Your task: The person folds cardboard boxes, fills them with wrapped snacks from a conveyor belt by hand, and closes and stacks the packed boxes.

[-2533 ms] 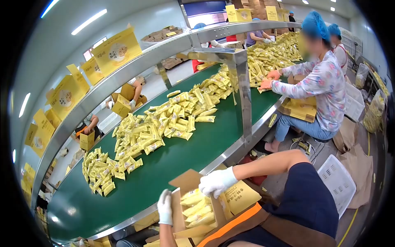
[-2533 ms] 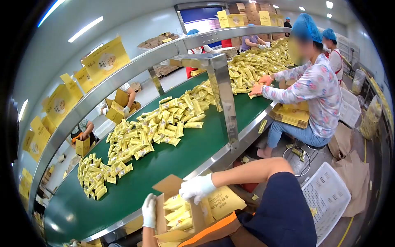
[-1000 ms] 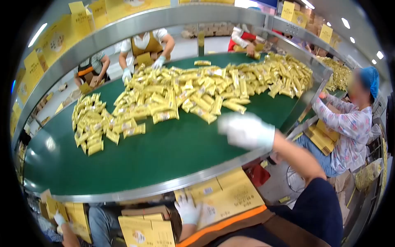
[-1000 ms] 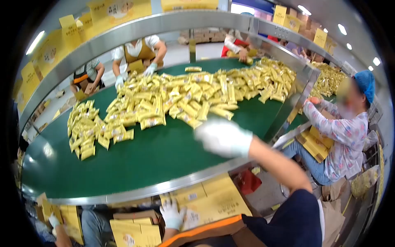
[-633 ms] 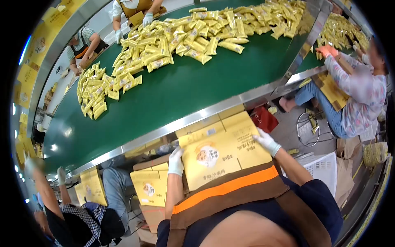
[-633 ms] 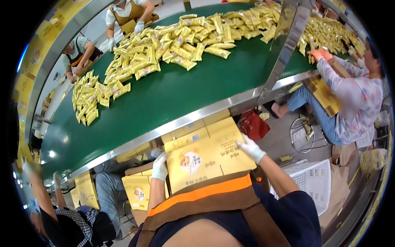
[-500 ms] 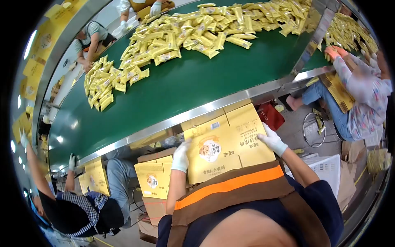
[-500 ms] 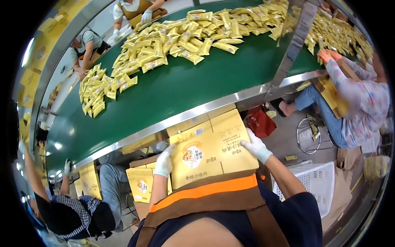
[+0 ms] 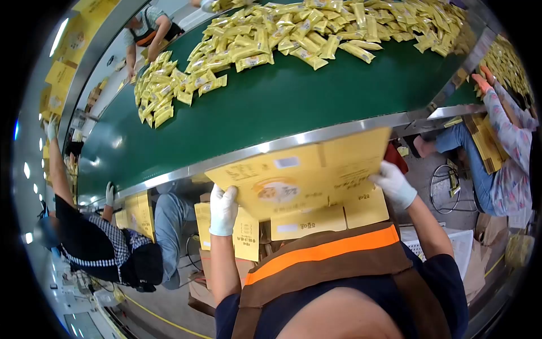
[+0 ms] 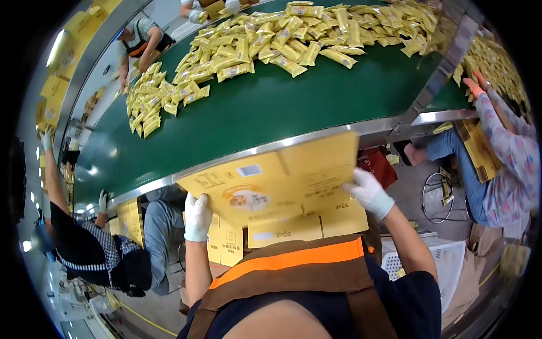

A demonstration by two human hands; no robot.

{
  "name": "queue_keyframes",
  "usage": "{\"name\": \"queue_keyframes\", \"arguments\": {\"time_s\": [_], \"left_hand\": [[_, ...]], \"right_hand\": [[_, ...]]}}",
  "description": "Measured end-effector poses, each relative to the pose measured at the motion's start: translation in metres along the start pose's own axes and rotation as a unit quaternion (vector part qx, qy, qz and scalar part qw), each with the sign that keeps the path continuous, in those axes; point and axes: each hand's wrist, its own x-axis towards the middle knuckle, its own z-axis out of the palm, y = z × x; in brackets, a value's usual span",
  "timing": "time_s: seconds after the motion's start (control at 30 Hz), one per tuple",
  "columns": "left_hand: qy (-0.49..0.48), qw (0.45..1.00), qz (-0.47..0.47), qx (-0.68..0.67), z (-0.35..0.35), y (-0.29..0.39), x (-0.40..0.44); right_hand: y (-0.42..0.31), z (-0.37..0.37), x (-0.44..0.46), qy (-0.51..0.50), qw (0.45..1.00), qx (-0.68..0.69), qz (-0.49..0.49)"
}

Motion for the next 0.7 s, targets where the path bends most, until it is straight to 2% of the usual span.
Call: {"name": "queue_keyframes", "arguments": {"time_s": [0.03, 0.07, 0.13, 0.17, 0.23, 0.27, 0.47, 0.6, 0.7], "left_hand": [[-0.028, 1.000, 0.004, 0.006, 0.021, 0.017, -0.001], [-0.030, 0.998, -0.012, 0.055, 0.032, 0.026, 0.000], [-0.045, 0.987, -0.046, 0.149, 0.047, 0.035, 0.006], [-0.040, 0.988, -0.063, 0.132, 0.043, 0.022, 0.007], [-0.028, 0.992, -0.055, 0.106, 0.041, -0.007, 0.017], [-0.017, 0.994, -0.034, 0.099, 0.048, -0.013, 0.021], [0.008, 0.992, -0.035, 0.120, 0.057, -0.010, 0.027], [0.007, 0.994, -0.014, 0.105, 0.059, -0.014, 0.028], [-0.011, 0.997, 0.000, 0.077, 0.061, -0.017, 0.028]], "right_hand": [[-0.012, -0.006, 0.002, 0.098, 0.985, -0.124, -0.075], [-0.036, -0.008, 0.008, 0.221, 0.939, -0.212, -0.158], [-0.099, -0.008, 0.007, 0.383, 0.831, -0.239, -0.325], [-0.116, -0.009, 0.007, 0.402, 0.771, -0.320, -0.375], [-0.125, -0.011, 0.015, 0.248, 0.685, -0.567, -0.385], [-0.112, -0.006, 0.025, 0.199, 0.699, -0.599, -0.337], [-0.118, -0.007, 0.014, 0.243, 0.639, -0.606, -0.407], [-0.122, -0.002, 0.017, 0.267, 0.628, -0.591, -0.430], [-0.122, -0.002, 0.021, 0.195, 0.717, -0.555, -0.375]]}}
